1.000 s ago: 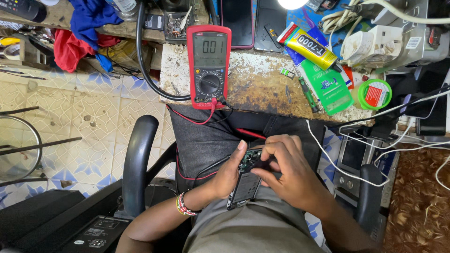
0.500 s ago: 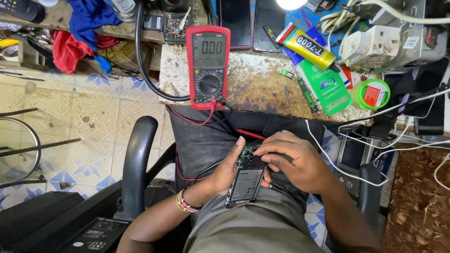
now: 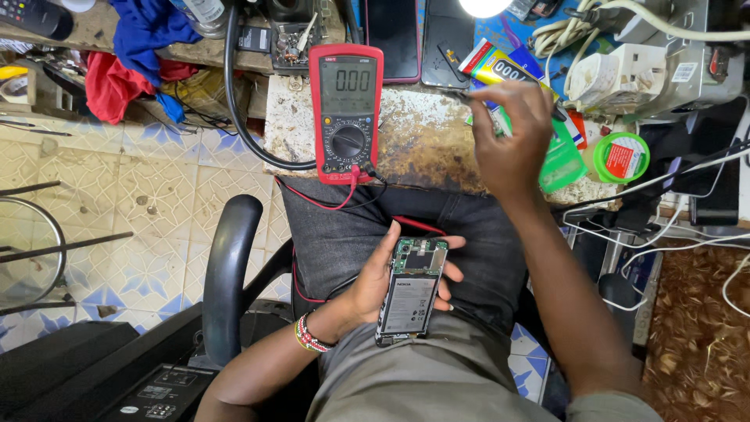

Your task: The person uses a multimeter to test the electrical connections on a disassembled mobile phone resting on their lap. They then use a screwdriver to probe the internal components of the phone's motherboard while continuing to monitor the multimeter readings.

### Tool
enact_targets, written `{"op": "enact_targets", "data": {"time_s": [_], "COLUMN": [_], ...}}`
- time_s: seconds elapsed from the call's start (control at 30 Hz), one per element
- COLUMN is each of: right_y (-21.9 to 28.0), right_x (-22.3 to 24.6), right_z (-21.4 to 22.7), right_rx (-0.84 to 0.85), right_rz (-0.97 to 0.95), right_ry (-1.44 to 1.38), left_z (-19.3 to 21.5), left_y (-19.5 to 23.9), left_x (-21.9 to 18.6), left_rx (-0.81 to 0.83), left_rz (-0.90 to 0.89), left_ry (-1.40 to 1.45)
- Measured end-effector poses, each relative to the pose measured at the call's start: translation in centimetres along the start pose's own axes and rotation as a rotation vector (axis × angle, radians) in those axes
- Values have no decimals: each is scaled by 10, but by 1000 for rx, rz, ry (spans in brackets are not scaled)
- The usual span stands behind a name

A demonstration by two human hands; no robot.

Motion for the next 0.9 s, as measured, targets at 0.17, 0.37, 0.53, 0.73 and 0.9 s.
{"op": "enact_targets", "data": {"time_s": [0.17,0.37,0.53,0.73,0.9], "right_y": [-14,-6,13,113,160], "right_x": [3,-8,33,31,82], "right_z": [-52,-65,-3,11,-4], "right_rx": [-86,65,159,689,907], "right_rz": [302,245,103,-581,-550], "right_ry": [396,460,200,-448,-981], "left_z": [-8,-22,-38,-59,-76], "left_y": [7,9,6,0,-7], "left_x": [-18,-48,-64,-78,-74], "left_rx": [130,175,239,316,399], "left_rz": [113,69,62,44,42], "left_ry": [138,190,278,302,361]}}
Point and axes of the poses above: each hand's wrist, its own y-axis away from the middle knuckle, its own z-axis out of the back of the hand, x = y × z, the point moved 8 cm from there along -y, towards the middle knuckle, and after that the axes turned 6 degrees about y, right-handed, at the moved point
